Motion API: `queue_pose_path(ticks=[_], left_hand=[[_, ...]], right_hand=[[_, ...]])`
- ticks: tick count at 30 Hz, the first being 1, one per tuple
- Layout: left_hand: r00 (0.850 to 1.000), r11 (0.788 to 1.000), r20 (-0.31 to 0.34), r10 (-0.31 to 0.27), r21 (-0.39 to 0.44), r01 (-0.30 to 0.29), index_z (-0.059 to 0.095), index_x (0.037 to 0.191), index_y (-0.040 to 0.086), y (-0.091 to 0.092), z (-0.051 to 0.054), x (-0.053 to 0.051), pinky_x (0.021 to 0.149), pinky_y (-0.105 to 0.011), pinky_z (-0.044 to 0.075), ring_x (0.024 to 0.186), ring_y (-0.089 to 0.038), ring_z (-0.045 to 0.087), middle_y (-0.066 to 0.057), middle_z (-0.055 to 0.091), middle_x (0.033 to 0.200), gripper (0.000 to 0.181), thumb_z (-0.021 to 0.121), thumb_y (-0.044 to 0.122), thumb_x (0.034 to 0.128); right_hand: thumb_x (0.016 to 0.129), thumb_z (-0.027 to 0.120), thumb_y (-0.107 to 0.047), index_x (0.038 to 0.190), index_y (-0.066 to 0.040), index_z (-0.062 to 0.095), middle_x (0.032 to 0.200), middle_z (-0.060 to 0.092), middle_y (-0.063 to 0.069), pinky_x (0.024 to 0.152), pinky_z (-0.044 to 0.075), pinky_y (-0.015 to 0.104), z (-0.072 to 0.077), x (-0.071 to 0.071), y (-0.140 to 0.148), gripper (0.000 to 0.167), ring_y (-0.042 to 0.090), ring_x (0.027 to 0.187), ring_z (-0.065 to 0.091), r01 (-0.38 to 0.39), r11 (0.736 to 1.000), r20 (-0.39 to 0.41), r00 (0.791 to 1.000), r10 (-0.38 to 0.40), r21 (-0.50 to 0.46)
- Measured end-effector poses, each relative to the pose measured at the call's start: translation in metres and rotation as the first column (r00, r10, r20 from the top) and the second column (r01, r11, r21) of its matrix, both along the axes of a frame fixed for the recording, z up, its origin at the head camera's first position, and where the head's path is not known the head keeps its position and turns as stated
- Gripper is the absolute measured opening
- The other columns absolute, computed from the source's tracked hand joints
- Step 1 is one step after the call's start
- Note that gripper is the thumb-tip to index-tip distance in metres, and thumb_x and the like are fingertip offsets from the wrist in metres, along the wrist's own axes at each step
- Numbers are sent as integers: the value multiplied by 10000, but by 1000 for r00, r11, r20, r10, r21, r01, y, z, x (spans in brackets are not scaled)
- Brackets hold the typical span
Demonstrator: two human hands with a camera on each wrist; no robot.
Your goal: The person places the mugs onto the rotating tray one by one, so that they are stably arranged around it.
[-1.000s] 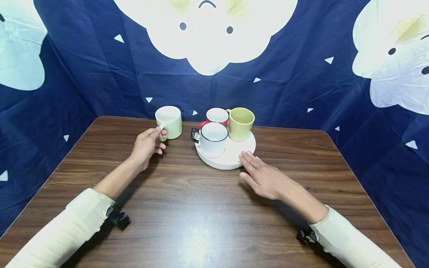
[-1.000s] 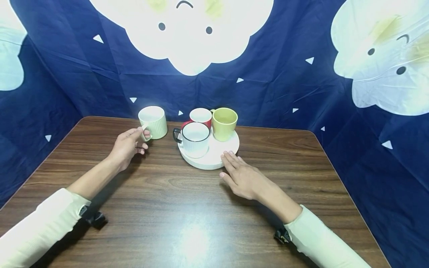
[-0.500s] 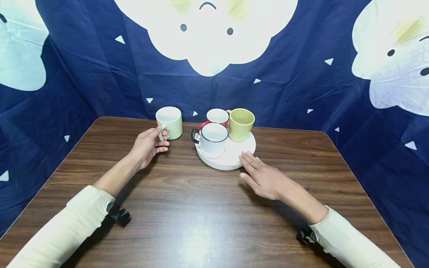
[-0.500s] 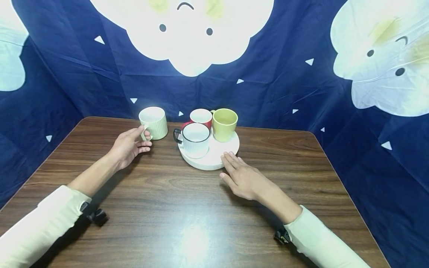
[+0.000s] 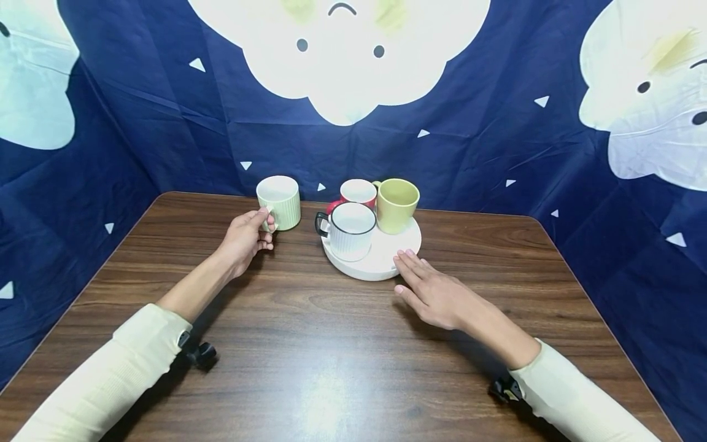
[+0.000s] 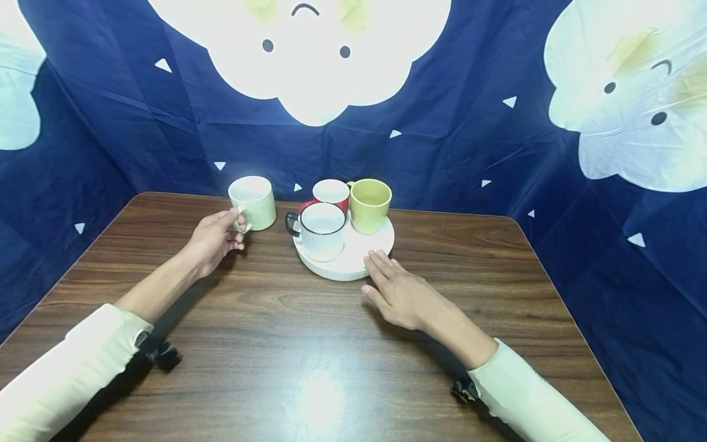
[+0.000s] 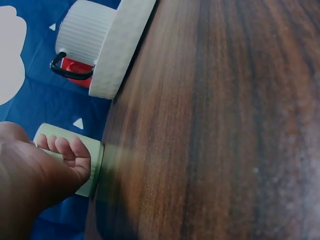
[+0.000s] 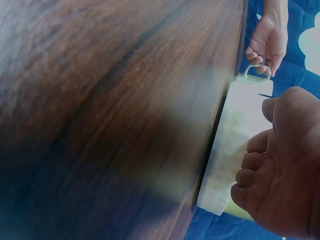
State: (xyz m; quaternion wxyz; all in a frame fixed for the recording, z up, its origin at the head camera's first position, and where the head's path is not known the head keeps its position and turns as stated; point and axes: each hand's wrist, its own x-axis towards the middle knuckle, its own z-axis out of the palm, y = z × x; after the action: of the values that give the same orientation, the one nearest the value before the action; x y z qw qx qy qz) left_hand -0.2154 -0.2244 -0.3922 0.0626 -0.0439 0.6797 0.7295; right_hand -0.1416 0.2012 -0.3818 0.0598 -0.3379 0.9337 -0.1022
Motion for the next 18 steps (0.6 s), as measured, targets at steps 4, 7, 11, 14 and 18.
queue_pose_path(ticks=[4,7,11,14,18], left_hand=[[1000,1000,-3,1,13,-1,562,1126,100,1,-2,1,730,-213,587,772,-67,553,88,583,962,312,413,347,1245],[1000,999,-15,5,37,-5,588,1122,98,1,-4,1,738,-210,609,767,-65,587,84,616,957,301,439,330,1241],[999,998,-33,28,48,-27,649,1098,110,0,-5,2,693,-190,596,750,-65,618,83,679,948,289,491,313,1229],[998,999,-44,33,34,-32,671,1078,131,0,-5,3,678,-183,580,751,-63,625,90,698,951,287,501,308,1227],[998,998,-57,29,57,-26,664,1066,128,0,-5,3,703,-193,596,745,-61,631,87,674,959,291,487,289,1231]], right_hand=[[1237,403,-418,1766,18,283,1870,242,221,1428,277,597,-1,1,0,697,380,1766,213,2,1000,-1,1000,-2,-2],[1238,396,-421,1768,16,279,1870,240,219,1429,272,596,-1,1,-1,696,379,1766,210,5,1000,1,1000,-5,-6],[1239,395,-416,1767,16,283,1869,246,220,1430,266,598,-1,2,-2,692,381,1765,211,2,1000,0,1000,-2,-16],[1238,400,-413,1768,14,281,1869,245,218,1430,264,602,-1,2,-2,691,380,1766,210,1,1000,1,1000,-1,-19],[1238,399,-416,1771,9,275,1873,237,213,1431,262,600,-1,3,-3,693,375,1768,205,1,1000,8,1000,-1,-16]])
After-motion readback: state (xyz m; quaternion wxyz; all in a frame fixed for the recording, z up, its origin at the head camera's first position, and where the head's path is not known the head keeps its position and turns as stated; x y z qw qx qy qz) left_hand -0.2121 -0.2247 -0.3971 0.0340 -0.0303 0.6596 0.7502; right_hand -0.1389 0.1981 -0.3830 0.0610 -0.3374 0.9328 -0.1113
